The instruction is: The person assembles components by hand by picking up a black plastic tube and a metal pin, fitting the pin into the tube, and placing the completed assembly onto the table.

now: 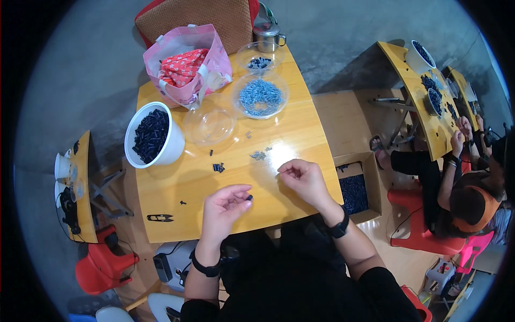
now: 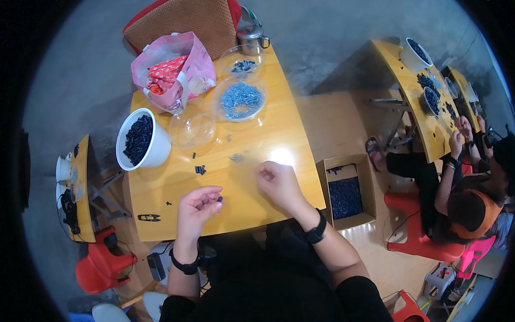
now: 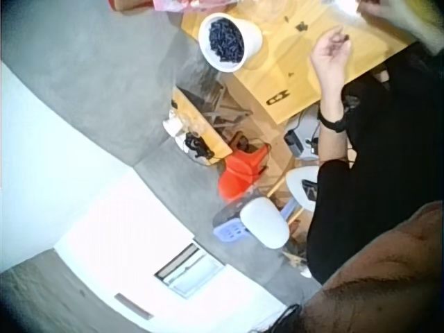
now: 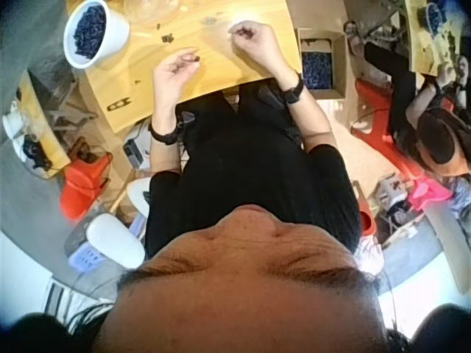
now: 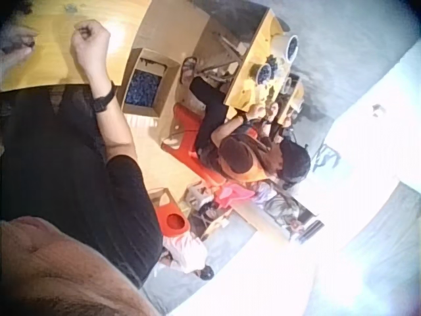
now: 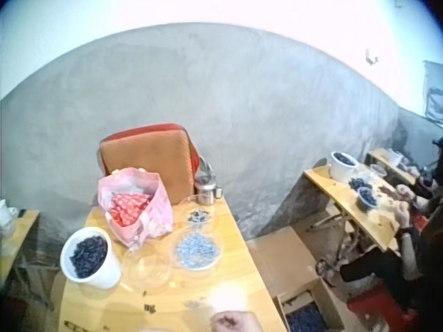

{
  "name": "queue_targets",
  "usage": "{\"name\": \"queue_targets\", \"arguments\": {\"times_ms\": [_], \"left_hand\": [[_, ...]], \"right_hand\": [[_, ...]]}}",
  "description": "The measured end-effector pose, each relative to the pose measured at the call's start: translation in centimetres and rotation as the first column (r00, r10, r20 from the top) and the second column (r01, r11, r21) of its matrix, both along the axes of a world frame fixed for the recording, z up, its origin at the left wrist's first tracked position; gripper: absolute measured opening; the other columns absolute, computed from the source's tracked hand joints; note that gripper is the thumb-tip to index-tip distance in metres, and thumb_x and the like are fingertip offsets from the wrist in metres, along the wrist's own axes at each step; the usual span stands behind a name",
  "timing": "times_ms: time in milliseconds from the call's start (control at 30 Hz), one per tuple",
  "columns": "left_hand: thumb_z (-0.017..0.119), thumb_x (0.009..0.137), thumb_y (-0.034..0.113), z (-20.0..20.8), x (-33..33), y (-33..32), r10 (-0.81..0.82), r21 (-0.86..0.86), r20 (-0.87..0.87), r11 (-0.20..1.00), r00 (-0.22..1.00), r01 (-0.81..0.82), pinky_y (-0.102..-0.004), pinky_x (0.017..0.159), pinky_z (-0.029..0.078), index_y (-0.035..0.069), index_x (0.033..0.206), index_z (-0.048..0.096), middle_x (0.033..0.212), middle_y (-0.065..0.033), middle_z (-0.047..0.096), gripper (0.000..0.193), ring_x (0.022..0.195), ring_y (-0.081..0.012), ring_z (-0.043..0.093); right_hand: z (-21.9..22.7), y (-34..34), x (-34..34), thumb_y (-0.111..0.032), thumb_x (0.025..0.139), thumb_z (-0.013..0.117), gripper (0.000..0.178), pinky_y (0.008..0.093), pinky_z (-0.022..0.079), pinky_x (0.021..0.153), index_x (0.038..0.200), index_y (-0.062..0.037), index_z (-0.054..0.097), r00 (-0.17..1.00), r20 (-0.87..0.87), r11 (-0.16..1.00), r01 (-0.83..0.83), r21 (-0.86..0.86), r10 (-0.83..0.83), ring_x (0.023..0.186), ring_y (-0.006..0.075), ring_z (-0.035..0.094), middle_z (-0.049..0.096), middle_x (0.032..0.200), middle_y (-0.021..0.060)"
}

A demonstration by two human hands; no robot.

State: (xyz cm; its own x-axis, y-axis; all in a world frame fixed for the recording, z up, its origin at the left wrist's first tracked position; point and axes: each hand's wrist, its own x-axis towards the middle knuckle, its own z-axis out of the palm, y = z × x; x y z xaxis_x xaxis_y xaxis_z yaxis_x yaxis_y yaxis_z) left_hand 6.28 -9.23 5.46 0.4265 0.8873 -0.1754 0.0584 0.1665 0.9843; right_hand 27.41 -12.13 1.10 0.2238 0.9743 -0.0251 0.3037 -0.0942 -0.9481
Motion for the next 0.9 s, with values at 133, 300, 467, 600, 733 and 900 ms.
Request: {"name": "queue_targets", "arguments": {"times_ms": [133,300,467,600,733,900], "left_hand": [[0.068,0.074,0.001,2.8,0.5,-2.7,-0.034,-0.098,0.217,0.994,0.975,0.056,-0.0207,0.066,0.047,-0.003,0.096,0.062,0.084,-0.0067,0.064,0.023,0.073,-0.0102,0.058],[0.068,0.073,0.001,3.8,1.5,-4.5,-0.02,0.008,0.322,1.0,0.946,0.018,-0.0217,0.066,0.047,-0.003,0.092,0.062,0.083,-0.0085,0.062,0.02,0.071,-0.0134,0.059],[0.061,0.079,-0.001,3.8,1.1,-4.9,0.09,-0.344,0.622,0.924,0.778,0.167,-0.0223,0.063,0.048,-0.003,0.092,0.059,0.082,-0.0084,0.061,0.013,0.068,-0.0132,0.058],[0.06,0.08,0.001,4.0,1.1,-6.0,0.125,-0.367,0.647,0.916,0.752,0.164,-0.0232,0.062,0.048,-0.002,0.092,0.06,0.082,-0.0098,0.062,0.013,0.068,-0.0148,0.059],[0.061,0.079,0.0,3.5,0.8,-6.6,0.126,-0.341,0.66,0.929,0.74,0.145,-0.0243,0.061,0.049,-0.003,0.092,0.061,0.08,-0.0116,0.063,0.013,0.067,-0.0158,0.061],[0.064,0.076,0.003,3.1,0.4,-6.8,0.126,-0.31,0.643,0.945,0.755,0.106,-0.0264,0.059,0.049,-0.003,0.089,0.062,0.078,-0.0147,0.063,0.015,0.062,-0.0198,0.06]], "right_hand": [[4.8,-2.8,-0.5,0.001,0.084,0.057,0.009,0.022,0.049,0.061,0.091,0.0037,0.062,0.686,-0.702,0.97,-0.24,0.029,0.191,0.068,0.0093,0.058,0.061,0.081,0.0063],[7.3,-5.2,-1.6,-0.002,0.083,0.06,0.009,0.0219,0.048,0.062,0.091,0.0007,0.061,0.534,-0.797,0.948,-0.284,0.145,0.282,0.067,0.0093,0.057,0.061,0.08,0.0036],[7.6,-7.1,-2.2,0.004,0.076,0.066,0.01,0.0229,0.05,0.065,0.084,0.0026,0.06,0.573,-0.75,0.941,-0.258,0.219,0.331,0.07,0.015,0.06,0.06,0.083,0.0106],[8.1,-8.0,-3.3,0.004,0.074,0.067,0.011,0.0237,0.05,0.065,0.083,0.0028,0.061,0.674,-0.677,0.955,-0.212,0.207,0.296,0.072,0.0149,0.06,0.061,0.083,0.0114],[8.3,-8.2,-3.8,0.003,0.078,0.065,0.005,0.0207,0.048,0.062,0.081,0.0027,0.061,0.79,-0.493,0.913,-0.197,0.358,0.364,0.07,0.0097,0.06,0.064,0.081,0.0071],[8.7,-8.3,-4.1,0.004,0.074,0.068,0.008,0.0241,0.05,0.065,0.079,0.0033,0.062,0.804,-0.493,0.934,-0.206,0.292,0.331,0.072,0.0147,0.061,0.062,0.08,0.012]]}}
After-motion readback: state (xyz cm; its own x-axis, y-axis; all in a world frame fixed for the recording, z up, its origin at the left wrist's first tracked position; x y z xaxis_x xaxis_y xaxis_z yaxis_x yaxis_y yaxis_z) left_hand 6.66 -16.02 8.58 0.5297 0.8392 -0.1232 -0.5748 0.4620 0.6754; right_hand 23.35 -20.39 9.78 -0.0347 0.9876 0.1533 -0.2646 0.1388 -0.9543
